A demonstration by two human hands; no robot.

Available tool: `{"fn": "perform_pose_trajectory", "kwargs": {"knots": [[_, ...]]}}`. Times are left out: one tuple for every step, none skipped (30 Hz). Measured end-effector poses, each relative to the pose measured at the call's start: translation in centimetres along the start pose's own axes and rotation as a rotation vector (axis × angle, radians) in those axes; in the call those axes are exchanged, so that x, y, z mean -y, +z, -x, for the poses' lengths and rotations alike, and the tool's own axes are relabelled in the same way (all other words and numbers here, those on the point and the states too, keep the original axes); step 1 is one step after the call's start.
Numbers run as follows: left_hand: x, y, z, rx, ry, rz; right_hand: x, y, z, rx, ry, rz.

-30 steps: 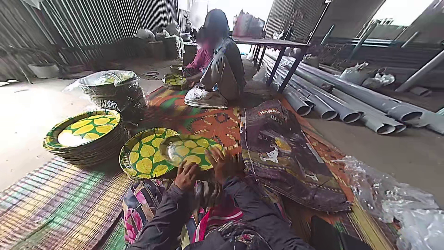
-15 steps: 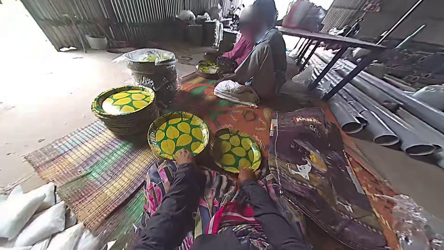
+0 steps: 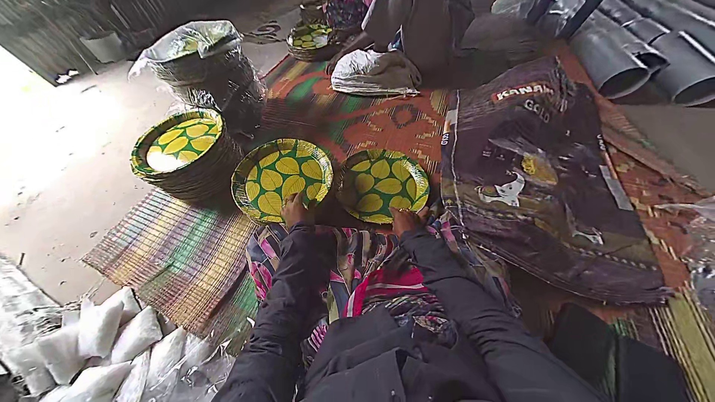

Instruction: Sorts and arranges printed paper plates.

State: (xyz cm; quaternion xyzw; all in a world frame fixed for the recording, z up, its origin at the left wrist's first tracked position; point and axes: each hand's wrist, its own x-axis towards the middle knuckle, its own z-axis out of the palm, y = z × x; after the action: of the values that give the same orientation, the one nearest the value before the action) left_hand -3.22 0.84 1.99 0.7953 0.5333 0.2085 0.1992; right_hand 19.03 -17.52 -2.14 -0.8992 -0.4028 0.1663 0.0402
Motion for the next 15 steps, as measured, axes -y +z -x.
{"fn": "perform_pose_trajectory", "kwargs": {"knots": [[-0.1,0.7,-0.2,0.059,0.018,-0.066,-0.2,0.2,-0.3,0.0,-0.013,-0.012],[-0.4,1.3,-0.3,0.133,0.004,-0.151,-0.4,0.5,-0.5,0.0,-0.026,-0.02],[-0.7,1.6,-0.4,0.188,-0.017,-0.232,-0.6,0.7,-0.6,-0.003,-0.036,-0.025],[-1.0,1.8,-0.5,0.209,-0.033,-0.286,-0.6,0.7,-0.6,0.002,-0.041,-0.006],[-1.3,1.7,-0.5,0.221,-0.053,-0.311,-0.6,0.5,-0.4,0.019,-0.044,0.01],[-1.4,1.6,-0.5,0.224,-0.068,-0.306,-0.6,0.3,-0.3,0.026,-0.048,0.035],[-1.3,1.5,-0.6,0.222,-0.081,-0.278,-0.6,0.4,-0.2,0.019,-0.051,0.039],[-1.2,1.3,-0.6,0.215,-0.093,-0.247,-0.7,0.6,-0.3,0.005,-0.051,0.034],[-1.0,1.1,-0.6,0.21,-0.107,-0.214,-0.7,0.8,-0.4,-0.014,-0.053,0.033],[-0.7,1.0,-0.7,0.205,-0.119,-0.188,-0.8,0.8,-0.4,-0.026,-0.051,0.033],[-0.7,0.8,-0.8,0.203,-0.132,-0.165,-0.8,0.9,-0.4,-0.036,-0.051,0.027],[-0.7,0.7,-0.8,0.194,-0.145,-0.146,-0.8,0.9,-0.5,-0.045,-0.055,0.016],[-0.8,0.7,-0.7,0.177,-0.163,-0.132,-0.9,0.9,-0.5,-0.048,-0.057,0.002],[-0.9,0.7,-0.7,0.157,-0.186,-0.122,-0.9,1.0,-0.5,-0.045,-0.056,-0.005],[-1.1,0.6,-0.7,0.136,-0.203,-0.114,-0.9,1.0,-0.5,-0.043,-0.053,-0.002]]}}
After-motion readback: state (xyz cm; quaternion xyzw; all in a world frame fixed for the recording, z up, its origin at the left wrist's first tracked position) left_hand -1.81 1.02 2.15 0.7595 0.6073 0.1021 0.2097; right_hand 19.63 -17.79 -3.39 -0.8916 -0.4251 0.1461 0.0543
